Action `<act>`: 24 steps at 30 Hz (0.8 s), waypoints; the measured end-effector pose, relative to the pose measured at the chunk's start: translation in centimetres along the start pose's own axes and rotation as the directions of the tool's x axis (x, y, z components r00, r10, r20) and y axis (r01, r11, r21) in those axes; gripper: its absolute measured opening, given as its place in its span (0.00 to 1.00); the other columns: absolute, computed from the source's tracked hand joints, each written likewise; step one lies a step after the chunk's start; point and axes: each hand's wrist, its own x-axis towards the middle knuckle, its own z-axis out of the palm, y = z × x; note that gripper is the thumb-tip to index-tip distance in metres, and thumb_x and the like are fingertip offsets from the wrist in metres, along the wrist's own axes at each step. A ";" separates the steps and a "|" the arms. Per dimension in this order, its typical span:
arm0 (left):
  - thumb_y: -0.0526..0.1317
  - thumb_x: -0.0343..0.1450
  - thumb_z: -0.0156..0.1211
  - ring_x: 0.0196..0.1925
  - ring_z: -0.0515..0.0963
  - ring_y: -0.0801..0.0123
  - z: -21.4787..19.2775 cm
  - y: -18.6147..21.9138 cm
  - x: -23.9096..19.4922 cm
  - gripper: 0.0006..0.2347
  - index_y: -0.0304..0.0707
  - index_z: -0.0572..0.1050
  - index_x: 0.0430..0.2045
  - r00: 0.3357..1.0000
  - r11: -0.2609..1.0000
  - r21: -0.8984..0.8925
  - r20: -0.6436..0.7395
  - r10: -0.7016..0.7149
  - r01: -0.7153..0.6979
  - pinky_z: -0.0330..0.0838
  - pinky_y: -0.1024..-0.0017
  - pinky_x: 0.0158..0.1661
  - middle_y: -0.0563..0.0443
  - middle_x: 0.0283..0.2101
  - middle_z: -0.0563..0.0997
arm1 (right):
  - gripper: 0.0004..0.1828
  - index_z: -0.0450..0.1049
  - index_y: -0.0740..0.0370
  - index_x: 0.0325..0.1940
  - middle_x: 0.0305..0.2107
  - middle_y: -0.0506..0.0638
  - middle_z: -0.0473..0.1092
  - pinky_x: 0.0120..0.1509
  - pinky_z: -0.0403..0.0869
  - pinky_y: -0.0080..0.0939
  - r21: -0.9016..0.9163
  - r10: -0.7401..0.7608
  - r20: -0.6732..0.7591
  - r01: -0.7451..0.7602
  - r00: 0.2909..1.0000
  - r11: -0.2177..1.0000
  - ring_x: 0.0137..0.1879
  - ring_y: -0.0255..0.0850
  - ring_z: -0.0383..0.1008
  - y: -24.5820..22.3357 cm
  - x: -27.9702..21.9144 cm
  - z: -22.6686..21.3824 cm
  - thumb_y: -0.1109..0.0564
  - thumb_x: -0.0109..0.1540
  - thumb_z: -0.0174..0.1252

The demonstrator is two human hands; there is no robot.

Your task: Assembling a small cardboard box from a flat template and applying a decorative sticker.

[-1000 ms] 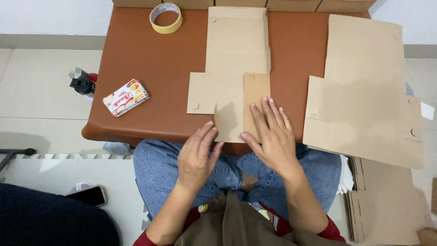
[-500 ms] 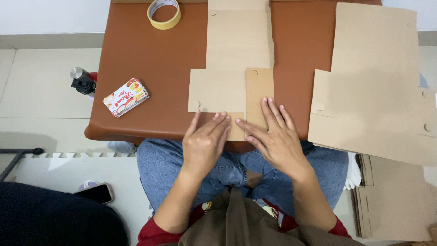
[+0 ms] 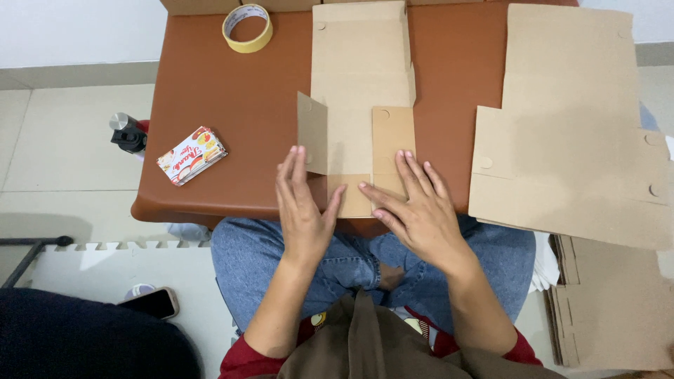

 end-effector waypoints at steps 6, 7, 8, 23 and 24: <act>0.28 0.74 0.55 0.58 0.79 0.55 0.5 0.0 0.2 0.24 0.35 0.63 0.67 0.937 0.959 0.070 0.243 0.251 -0.275 0.68 0.62 0.63 0.39 0.51 0.80 | 0.30 0.58 0.34 0.75 0.68 0.67 0.55 0.77 0.48 0.62 0.053 0.028 -0.018 -0.027 0.999 0.998 0.78 0.57 0.50 -0.2 0.1 -0.1 0.37 0.68 0.46; 0.28 0.74 0.55 0.58 0.79 0.55 0.4 -0.1 0.3 0.24 0.35 0.63 0.67 0.937 0.958 0.070 0.241 0.253 -0.277 0.68 0.62 0.63 0.39 0.51 0.80 | 0.30 0.58 0.34 0.75 0.68 0.67 0.55 0.77 0.48 0.62 0.051 0.027 -0.019 -0.026 0.999 0.998 0.78 0.57 0.50 -0.4 0.1 0.0 0.37 0.68 0.46; 0.30 0.73 0.55 0.58 0.80 0.56 0.3 -0.1 0.4 0.23 0.36 0.65 0.66 0.930 0.956 0.083 0.268 0.251 -0.282 0.69 0.63 0.62 0.40 0.50 0.81 | 0.31 0.56 0.37 0.76 0.68 0.67 0.56 0.77 0.48 0.63 0.029 0.039 -0.018 -0.039 0.999 0.999 0.78 0.58 0.50 -0.6 0.2 0.0 0.38 0.67 0.46; 0.39 0.74 0.57 0.60 0.78 0.53 2.3 -1.9 5.6 0.20 0.29 0.69 0.61 0.916 0.969 0.192 0.395 0.071 -0.158 0.53 0.57 0.69 0.32 0.50 0.81 | 0.34 0.58 0.44 0.76 0.69 0.75 0.51 0.72 0.42 0.79 -0.055 0.212 -0.072 -0.216 0.975 0.975 0.77 0.72 0.41 -3.7 1.8 2.8 0.46 0.64 0.43; 0.41 0.74 0.57 0.62 0.76 0.51 2.7 -2.2 6.5 0.22 0.27 0.68 0.61 0.917 0.970 0.209 0.397 0.030 -0.122 0.51 0.55 0.69 0.29 0.52 0.80 | 0.34 0.58 0.44 0.76 0.69 0.75 0.50 0.72 0.41 0.79 -0.054 0.210 -0.072 -0.214 0.975 0.975 0.77 0.73 0.41 -3.7 1.8 2.9 0.47 0.64 0.44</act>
